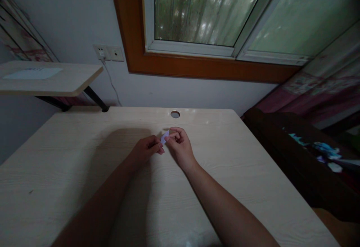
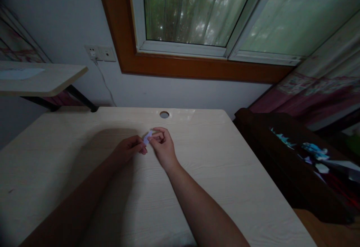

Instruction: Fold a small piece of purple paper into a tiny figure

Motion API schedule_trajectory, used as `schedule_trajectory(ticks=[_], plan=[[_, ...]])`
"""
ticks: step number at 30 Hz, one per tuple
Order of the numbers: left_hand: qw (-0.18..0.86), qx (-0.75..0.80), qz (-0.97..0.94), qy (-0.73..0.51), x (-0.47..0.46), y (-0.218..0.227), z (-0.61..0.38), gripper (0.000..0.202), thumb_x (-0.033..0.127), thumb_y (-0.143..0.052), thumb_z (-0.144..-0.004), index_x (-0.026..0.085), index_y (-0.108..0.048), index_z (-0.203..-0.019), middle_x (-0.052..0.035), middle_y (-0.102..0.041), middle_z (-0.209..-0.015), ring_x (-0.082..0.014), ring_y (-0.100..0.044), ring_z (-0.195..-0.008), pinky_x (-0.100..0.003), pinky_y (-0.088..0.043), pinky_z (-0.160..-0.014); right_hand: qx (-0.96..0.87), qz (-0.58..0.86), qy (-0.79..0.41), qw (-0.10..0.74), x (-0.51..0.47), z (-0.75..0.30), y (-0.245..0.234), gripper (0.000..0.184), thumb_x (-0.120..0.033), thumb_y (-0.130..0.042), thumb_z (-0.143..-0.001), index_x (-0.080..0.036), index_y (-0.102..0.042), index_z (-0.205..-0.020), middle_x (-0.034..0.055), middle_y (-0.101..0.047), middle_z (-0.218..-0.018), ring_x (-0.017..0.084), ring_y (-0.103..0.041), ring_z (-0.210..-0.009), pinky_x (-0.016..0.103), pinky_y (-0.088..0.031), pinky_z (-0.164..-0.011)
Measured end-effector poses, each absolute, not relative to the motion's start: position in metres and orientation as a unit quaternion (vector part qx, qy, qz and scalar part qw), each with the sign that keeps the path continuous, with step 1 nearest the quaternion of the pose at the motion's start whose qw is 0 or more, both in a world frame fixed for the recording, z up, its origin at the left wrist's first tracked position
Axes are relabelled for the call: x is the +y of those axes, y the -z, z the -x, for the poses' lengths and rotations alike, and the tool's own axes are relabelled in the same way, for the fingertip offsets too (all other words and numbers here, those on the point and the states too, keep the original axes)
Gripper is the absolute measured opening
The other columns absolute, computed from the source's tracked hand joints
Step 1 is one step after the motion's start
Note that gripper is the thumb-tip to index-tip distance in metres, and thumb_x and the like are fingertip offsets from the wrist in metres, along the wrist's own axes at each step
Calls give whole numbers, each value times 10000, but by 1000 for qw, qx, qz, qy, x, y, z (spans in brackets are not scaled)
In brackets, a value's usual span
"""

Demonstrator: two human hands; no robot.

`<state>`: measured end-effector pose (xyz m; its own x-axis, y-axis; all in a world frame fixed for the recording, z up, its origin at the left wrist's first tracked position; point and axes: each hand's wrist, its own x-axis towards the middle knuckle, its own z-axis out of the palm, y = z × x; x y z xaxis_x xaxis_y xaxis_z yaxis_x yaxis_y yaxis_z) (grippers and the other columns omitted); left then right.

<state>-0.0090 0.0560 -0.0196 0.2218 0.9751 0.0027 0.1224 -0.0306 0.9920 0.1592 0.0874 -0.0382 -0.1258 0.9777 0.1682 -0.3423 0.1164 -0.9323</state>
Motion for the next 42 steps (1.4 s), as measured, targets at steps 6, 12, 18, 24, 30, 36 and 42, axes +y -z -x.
schedule_trajectory(ticks=[6,12,18,24,30,36,42], plan=[[518,449,-594,-422,56,18,11,236,387,-612,-871,160,-615,-807,-47,-731,-779,-160,-700,-724,-291,-551,-733,-468,340,-574,580,89,-159,38,374,-307,-809,-746,-270,-614,-1064,-38,-688,-779,146,-639,-712,305,-497,-735],[510,465,-596,-411,56,16,10,289,442,-610,-876,164,-630,-799,-55,-742,-787,-172,-708,-740,-301,-555,-748,-469,330,-590,569,88,-159,35,360,-313,-813,-741,-269,-625,-1045,-24,-702,-791,162,-656,-733,321,-512,-745],[502,470,-596,-415,56,15,10,266,424,-632,-865,166,-633,-796,-51,-747,-784,-175,-710,-747,-302,-555,-759,-462,320,-603,566,89,-159,37,385,-309,-822,-735,-271,-632,-1068,-7,-703,-899,150,-653,-774,316,-526,-768],[495,482,-579,-434,58,17,11,258,421,-647,-862,169,-643,-809,-51,-751,-782,-179,-713,-744,-301,-553,-754,-462,334,-592,569,89,-158,40,357,-312,-845,-707,-250,-622,-979,-16,-680,-891,129,-635,-751,288,-524,-744],[488,489,-585,-425,58,18,11,250,410,-639,-879,169,-663,-813,-44,-760,-785,-170,-712,-736,-283,-543,-738,-473,333,-599,554,88,-157,39,373,-309,-841,-716,-248,-603,-996,-19,-679,-843,134,-641,-746,288,-509,-729],[496,487,-580,-424,59,20,11,270,427,-642,-875,164,-671,-824,-46,-762,-788,-170,-715,-725,-280,-546,-729,-495,341,-571,559,89,-157,44,332,-306,-835,-723,-242,-609,-959,-26,-664,-825,127,-627,-741,268,-491,-702],[495,489,-585,-416,58,21,11,259,417,-645,-876,167,-674,-816,-41,-764,-786,-166,-718,-732,-274,-550,-741,-484,326,-599,548,87,-157,41,362,-294,-827,-729,-253,-596,-1005,-28,-707,-811,141,-665,-732,286,-504,-710]])
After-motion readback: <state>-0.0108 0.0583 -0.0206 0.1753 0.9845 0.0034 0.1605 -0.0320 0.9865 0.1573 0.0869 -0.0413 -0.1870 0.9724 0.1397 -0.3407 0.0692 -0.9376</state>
